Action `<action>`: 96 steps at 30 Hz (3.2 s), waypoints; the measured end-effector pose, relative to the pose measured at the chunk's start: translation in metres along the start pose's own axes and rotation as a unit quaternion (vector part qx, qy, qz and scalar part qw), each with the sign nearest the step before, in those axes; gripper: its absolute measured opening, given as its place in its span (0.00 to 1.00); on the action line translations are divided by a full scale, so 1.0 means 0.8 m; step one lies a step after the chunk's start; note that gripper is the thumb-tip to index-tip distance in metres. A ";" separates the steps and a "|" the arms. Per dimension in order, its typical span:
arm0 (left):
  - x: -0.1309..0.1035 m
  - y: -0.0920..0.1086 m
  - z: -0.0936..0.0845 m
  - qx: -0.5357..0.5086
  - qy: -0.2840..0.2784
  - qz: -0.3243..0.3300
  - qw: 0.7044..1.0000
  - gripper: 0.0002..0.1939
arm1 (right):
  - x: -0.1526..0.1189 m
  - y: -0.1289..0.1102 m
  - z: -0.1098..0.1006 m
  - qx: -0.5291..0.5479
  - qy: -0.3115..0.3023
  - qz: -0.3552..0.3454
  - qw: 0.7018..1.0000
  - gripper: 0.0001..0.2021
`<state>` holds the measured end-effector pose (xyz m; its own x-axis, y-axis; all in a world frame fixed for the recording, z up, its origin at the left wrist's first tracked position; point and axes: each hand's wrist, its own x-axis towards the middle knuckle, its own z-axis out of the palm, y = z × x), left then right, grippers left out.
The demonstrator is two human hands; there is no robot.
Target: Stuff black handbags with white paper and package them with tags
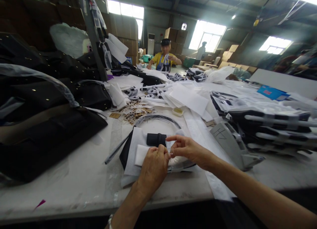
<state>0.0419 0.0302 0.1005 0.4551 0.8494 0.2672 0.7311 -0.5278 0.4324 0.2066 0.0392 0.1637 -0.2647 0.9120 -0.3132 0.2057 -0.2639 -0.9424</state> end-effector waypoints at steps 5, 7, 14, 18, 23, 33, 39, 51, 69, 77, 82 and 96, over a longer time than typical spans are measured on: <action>-0.001 0.001 -0.001 0.014 0.013 0.017 1.000 0.07 | 0.008 0.009 -0.002 -0.063 0.020 -0.018 0.998 0.24; -0.001 0.001 -0.002 0.013 0.018 0.018 1.000 0.07 | 0.014 0.016 -0.003 -0.098 0.024 -0.030 0.994 0.22; 0.000 0.001 0.000 -0.006 0.025 -0.001 1.000 0.03 | 0.022 0.024 -0.004 -0.139 0.062 -0.067 0.986 0.07; 0.001 -0.001 0.003 -0.018 0.022 -0.004 1.000 0.03 | 0.023 0.022 -0.003 -0.165 0.091 -0.101 0.977 0.07; 0.002 0.000 0.000 -0.036 0.024 -0.002 0.999 0.02 | 0.021 0.016 -0.003 -0.152 0.107 -0.095 0.978 0.11; -0.006 -0.005 0.001 -0.138 0.037 0.052 0.988 0.18 | 0.006 -0.021 -0.049 -0.100 0.194 -0.161 0.962 0.15; -0.007 -0.002 -0.007 -0.134 0.003 0.079 0.988 0.09 | 0.008 -0.018 -0.057 -0.168 0.030 -0.008 0.985 0.18; -0.006 0.000 -0.009 -0.144 -0.019 0.056 0.988 0.11 | 0.065 0.037 -0.057 -0.290 0.070 -0.058 0.953 0.03; -0.001 -0.002 -0.003 -0.153 -0.010 0.059 0.986 0.14 | 0.080 0.061 -0.065 -0.387 0.077 -0.163 0.904 0.03; -0.002 -0.002 -0.005 -0.156 -0.009 0.062 0.986 0.15 | 0.076 0.056 -0.063 -0.403 0.105 -0.159 0.895 0.20; -0.003 -0.002 -0.004 -0.152 -0.005 0.060 0.986 0.15 | 0.084 0.056 -0.067 -0.380 0.113 -0.125 0.909 0.30; -0.001 -0.002 -0.005 -0.157 -0.014 0.054 0.986 0.14 | 0.143 0.029 -0.085 -0.402 0.075 -0.034 0.912 0.06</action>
<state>0.0384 0.0301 0.1030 0.5392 0.7852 0.3046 0.4854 -0.5852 0.6495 0.2449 0.1590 0.1139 -0.1835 0.9663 -0.1808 0.8339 0.0557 -0.5491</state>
